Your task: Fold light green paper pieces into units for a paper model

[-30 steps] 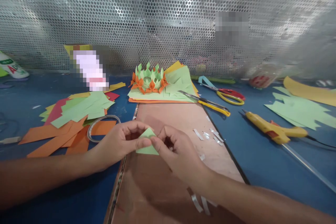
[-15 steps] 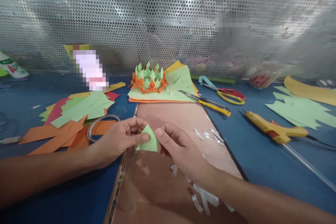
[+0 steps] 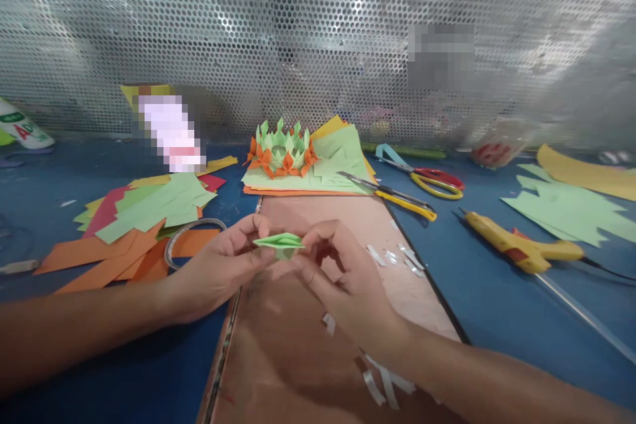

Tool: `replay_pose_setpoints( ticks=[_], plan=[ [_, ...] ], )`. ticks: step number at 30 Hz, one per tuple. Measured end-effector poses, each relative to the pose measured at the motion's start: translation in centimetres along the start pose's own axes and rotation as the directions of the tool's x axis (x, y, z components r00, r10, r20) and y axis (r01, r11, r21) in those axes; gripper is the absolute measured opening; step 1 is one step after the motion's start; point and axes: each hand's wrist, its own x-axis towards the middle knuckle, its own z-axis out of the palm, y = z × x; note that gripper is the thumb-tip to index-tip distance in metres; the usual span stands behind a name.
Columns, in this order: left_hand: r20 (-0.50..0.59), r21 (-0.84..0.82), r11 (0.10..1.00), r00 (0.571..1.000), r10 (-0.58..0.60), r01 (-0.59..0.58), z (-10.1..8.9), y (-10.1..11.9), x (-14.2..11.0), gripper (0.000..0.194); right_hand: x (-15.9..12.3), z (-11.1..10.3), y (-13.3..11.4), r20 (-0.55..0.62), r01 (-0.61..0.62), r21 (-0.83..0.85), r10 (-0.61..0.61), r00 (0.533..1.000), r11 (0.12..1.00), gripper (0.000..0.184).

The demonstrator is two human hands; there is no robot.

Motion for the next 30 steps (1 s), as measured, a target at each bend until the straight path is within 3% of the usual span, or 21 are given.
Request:
replay_pose_setpoints(
  ticks=[3, 7, 11, 14, 17, 21, 30],
  plan=[
    [0.065, 0.099, 0.995, 0.998, -0.007, 0.000, 0.2, 0.1, -0.2, 0.018, 0.0, -0.2, 0.2, -0.039, 0.066, -0.081, -0.069, 0.997, 0.995, 0.007],
    [0.075, 0.184, 0.983, 0.997, -0.022, 0.008, 0.6, 0.5, -0.5, 0.021, -0.1, -0.3, 0.5, -0.045, 0.130, -0.113, -0.135, 0.990, 0.985, 0.007],
    [0.055, 0.237, 0.972, 0.998, -0.005, -0.008, 0.8, 0.6, -0.7, 0.020, 0.0, -0.4, 0.7, -0.032, 0.125, -0.087, -0.129, 0.991, 0.988, 0.008],
    [0.013, 0.373, 0.928, 1.000, 0.026, -0.029, 0.9, 0.4, -0.7, 0.016, 0.1, -0.4, 0.4, -0.002, 0.125, -0.076, -0.125, 0.992, 0.989, 0.007],
    [0.014, 0.480, 0.875, 0.998, 0.063, -0.062, 0.9, 0.3, -0.6, 0.029, 0.2, -0.3, -0.1, 0.002, 0.113, -0.099, -0.113, 0.994, 0.989, 0.006],
    [0.038, 0.521, 0.847, 0.994, 0.099, -0.104, 0.8, 0.2, -0.7, 0.033, 0.2, -0.3, -0.4, -0.008, 0.082, -0.140, -0.084, 0.996, 0.987, 0.006],
    [0.069, 0.628, 0.754, 0.979, 0.192, -0.193, 0.7, 0.2, -1.1, 0.038, 0.2, -0.1, -0.2, -0.010, 0.151, -0.187, -0.156, 0.988, 0.971, 0.012]
  ],
)
